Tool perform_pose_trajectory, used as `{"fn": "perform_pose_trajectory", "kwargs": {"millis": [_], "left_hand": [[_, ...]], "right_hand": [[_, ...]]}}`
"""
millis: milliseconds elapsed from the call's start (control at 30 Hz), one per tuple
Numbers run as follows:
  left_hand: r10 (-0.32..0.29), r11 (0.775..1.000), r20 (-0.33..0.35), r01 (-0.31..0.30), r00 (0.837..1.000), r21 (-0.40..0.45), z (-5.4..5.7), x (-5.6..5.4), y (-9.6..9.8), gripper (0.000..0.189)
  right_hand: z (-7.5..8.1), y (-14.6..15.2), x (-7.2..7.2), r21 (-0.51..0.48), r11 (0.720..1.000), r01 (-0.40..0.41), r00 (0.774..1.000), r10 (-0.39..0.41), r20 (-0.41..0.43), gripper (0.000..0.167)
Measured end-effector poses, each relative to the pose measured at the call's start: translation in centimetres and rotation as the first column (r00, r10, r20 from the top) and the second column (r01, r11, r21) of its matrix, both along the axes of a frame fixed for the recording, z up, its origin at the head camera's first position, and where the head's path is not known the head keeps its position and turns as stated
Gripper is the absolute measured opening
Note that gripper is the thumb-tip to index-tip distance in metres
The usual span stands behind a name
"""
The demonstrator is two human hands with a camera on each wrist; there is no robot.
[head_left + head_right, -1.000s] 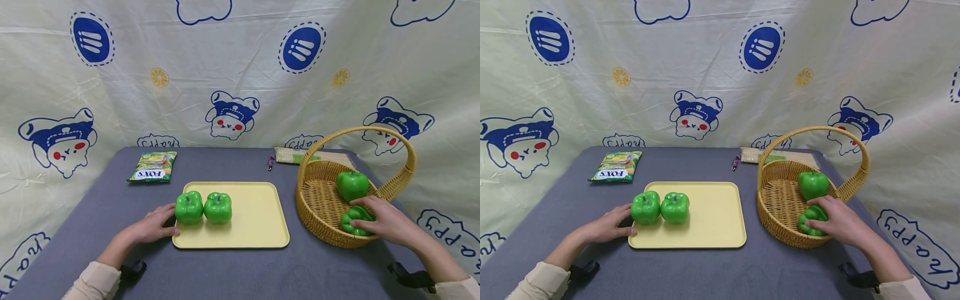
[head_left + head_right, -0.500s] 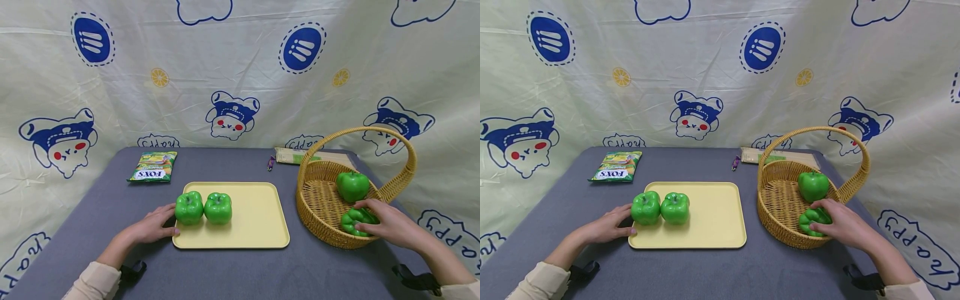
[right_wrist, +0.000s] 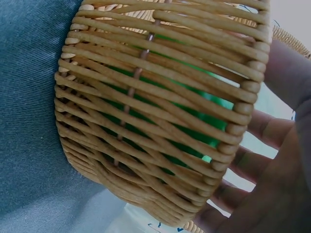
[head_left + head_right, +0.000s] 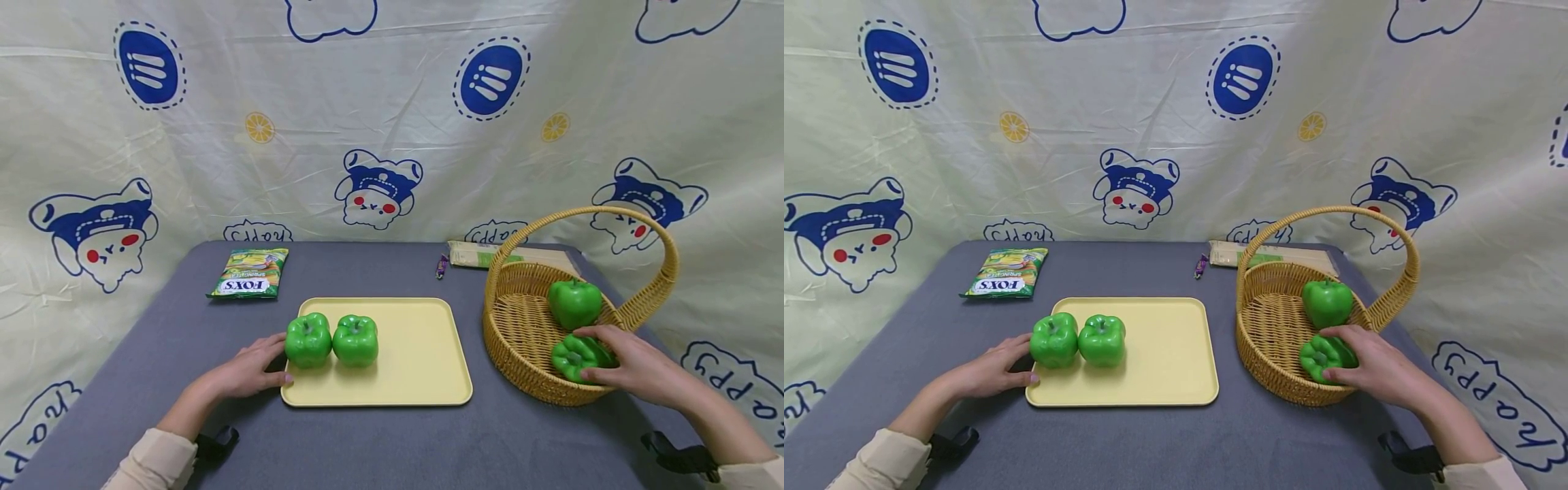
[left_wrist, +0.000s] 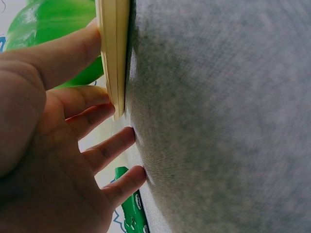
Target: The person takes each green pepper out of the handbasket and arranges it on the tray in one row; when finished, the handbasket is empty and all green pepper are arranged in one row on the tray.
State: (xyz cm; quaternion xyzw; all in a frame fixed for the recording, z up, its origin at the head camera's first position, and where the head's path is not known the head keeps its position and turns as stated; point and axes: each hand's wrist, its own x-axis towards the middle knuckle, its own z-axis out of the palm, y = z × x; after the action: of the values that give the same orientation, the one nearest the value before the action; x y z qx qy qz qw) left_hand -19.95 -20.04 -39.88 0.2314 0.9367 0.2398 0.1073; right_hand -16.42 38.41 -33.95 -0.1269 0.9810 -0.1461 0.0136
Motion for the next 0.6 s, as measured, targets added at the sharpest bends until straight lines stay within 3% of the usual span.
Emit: {"fn": "perform_pose_trajectory", "kwargs": {"millis": [600], "left_hand": [[-0.003, 1.000, -0.005, 0.003, 1.000, 0.005, 0.07, 0.03, -0.02, 0.071]], "right_hand": [[-0.60, -0.40, -0.85, 0.073, 0.996, 0.054, 0.997, -0.050, -0.054, 0.072]]}}
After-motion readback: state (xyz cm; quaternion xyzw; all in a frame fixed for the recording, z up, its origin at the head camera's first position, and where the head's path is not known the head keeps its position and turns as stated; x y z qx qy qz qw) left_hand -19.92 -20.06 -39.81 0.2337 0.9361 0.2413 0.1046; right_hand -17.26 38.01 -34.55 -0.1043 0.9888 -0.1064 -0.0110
